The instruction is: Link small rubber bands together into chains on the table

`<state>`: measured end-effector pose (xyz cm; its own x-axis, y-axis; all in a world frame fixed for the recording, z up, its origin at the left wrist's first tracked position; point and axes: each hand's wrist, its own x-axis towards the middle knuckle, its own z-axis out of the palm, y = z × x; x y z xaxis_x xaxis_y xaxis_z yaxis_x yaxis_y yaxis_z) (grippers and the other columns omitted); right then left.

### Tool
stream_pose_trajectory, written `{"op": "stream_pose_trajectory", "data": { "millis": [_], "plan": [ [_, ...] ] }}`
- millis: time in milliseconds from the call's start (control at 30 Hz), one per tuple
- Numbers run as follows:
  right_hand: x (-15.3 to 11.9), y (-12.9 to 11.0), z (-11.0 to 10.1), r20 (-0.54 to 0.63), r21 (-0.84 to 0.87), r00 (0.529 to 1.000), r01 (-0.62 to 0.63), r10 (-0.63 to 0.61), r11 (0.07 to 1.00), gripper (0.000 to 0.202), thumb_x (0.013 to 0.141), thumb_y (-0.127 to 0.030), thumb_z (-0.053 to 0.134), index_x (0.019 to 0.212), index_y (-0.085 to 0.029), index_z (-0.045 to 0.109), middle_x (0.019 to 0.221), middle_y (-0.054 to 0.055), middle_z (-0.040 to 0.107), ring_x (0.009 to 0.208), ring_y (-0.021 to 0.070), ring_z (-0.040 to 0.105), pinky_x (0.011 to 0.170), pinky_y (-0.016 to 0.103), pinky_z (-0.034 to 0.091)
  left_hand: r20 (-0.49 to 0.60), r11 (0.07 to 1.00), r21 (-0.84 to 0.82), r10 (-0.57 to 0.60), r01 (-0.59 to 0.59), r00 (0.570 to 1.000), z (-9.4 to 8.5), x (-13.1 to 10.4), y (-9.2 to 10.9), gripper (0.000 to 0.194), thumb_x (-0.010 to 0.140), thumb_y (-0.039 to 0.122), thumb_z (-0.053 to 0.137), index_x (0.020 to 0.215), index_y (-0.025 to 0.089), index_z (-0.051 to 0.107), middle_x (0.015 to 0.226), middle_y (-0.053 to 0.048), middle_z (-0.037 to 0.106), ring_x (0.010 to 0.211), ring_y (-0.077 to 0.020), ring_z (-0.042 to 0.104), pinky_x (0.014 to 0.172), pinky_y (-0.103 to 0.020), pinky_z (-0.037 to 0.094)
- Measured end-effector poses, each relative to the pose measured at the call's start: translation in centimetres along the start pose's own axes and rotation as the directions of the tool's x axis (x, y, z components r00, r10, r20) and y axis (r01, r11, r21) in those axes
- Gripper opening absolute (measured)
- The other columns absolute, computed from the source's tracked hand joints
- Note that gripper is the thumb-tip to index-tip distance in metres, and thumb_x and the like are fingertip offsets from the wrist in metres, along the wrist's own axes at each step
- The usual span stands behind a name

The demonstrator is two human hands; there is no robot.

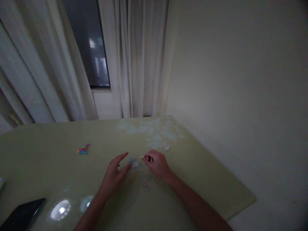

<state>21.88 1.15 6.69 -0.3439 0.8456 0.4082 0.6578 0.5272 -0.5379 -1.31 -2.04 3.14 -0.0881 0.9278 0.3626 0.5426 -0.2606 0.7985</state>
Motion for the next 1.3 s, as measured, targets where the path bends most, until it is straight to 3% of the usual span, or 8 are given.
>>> {"op": "stream_pose_trajectory", "data": {
  "millis": [233,500,633,767,833,933,1133,1300],
  "plan": [
    [4.7,-1.6,0.0,0.409,-0.378,0.912,0.145,0.024,0.914,0.017,0.097,-0.029,0.064,0.102,-0.021,0.078,0.105,0.007,0.076,0.095,0.0207,0.069,0.075,0.027,0.046,0.214,0.99,0.128,0.037,-0.066,0.976,0.2,0.1,-1.9,0.074,0.074,0.039,0.079,0.143,0.019,0.06,0.139,-0.017,0.068,0.13,-0.0364,0.062,0.111,-0.053,0.046],
    [7.8,-2.6,1.1,0.597,-0.371,0.801,0.232,0.039,0.899,0.014,0.084,-0.025,0.075,0.095,-0.024,0.083,0.097,0.008,0.079,0.087,0.0241,0.072,0.067,0.027,0.045,0.221,0.992,0.122,0.011,-0.038,0.975,0.5,0.0,-1.2,0.069,0.076,0.034,0.076,0.141,0.018,0.059,0.136,-0.016,0.069,0.127,-0.0351,0.062,0.109,-0.051,0.044],
    [7.1,-2.3,-0.6,0.595,-0.345,0.803,0.227,0.025,0.911,0.016,0.09,-0.024,0.069,0.098,-0.023,0.083,0.095,0.008,0.079,0.084,0.0216,0.071,0.065,0.027,0.042,0.213,0.994,0.109,-0.036,0.013,0.976,-0.7,0.4,-0.6,0.067,0.069,0.035,0.079,0.131,0.017,0.064,0.134,-0.017,0.069,0.125,-0.0346,0.063,0.105,-0.047,0.048],
    [3.8,-0.6,-2.8,0.415,-0.215,0.91,0.073,0.023,0.974,0.013,0.093,-0.024,0.071,0.099,-0.02,0.081,0.091,0.005,0.076,0.081,0.0162,0.066,0.07,0.025,0.041,0.306,0.966,0.227,-0.193,0.126,0.932,-2.2,0.5,0.2,0.026,0.079,0.042,0.066,0.09,0.019,0.073,0.093,-0.009,0.078,0.088,-0.0278,0.072,0.078,-0.035,0.053],
    [1.6,0.5,-3.3,0.363,-0.122,0.93,-0.014,0.058,0.992,0.008,0.09,-0.021,0.074,0.093,-0.018,0.081,0.086,0.004,0.074,0.077,0.0147,0.064,0.069,0.023,0.041,0.385,0.947,0.298,-0.237,0.123,0.892,-2.4,0.3,0.7,0.022,0.083,0.039,0.062,0.082,0.02,0.074,0.083,-0.008,0.077,0.08,-0.0252,0.071,0.073,-0.032,0.049],
    [-0.8,1.9,-3.5,0.366,-0.028,0.928,-0.071,0.076,0.997,0.007,0.089,-0.018,0.074,0.091,-0.018,0.08,0.084,0.003,0.072,0.076,0.014,0.063,0.07,0.022,0.041,0.428,0.933,0.347,-0.247,0.094,0.869,-2.0,-0.3,1.4,0.018,0.082,0.031,0.064,0.086,0.02,0.077,0.089,-0.008,0.078,0.084,-0.0242,0.072,0.074,-0.029,0.047],
    [-1.3,3.8,-4.5,0.249,-0.163,0.934,-0.22,0.256,0.962,0.007,0.086,-0.015,0.074,0.088,-0.017,0.08,0.084,0.005,0.072,0.076,0.015,0.062,0.07,0.024,0.04,0.487,0.891,0.453,-0.276,0.031,0.829,-1.5,-1.3,1.8,0.016,0.084,0.023,0.059,0.086,0.019,0.074,0.088,-0.007,0.076,0.083,-0.0223,0.07,0.071,-0.027,0.044],
    [-1.6,3.8,-4.9,0.402,-0.014,0.884,-0.254,0.238,0.967,0.003,0.079,-0.021,0.08,0.081,-0.019,0.081,0.068,-0.002,0.066,0.062,0.0118,0.056,0.058,0.022,0.035,0.492,0.871,0.479,-0.165,-0.108,0.855,-1.7,-2.1,1.6,0.012,0.081,0.023,0.055,0.076,0.021,0.067,0.083,-0.006,0.072,0.076,-0.0223,0.066,0.067,-0.029,0.042]
  ]
}}
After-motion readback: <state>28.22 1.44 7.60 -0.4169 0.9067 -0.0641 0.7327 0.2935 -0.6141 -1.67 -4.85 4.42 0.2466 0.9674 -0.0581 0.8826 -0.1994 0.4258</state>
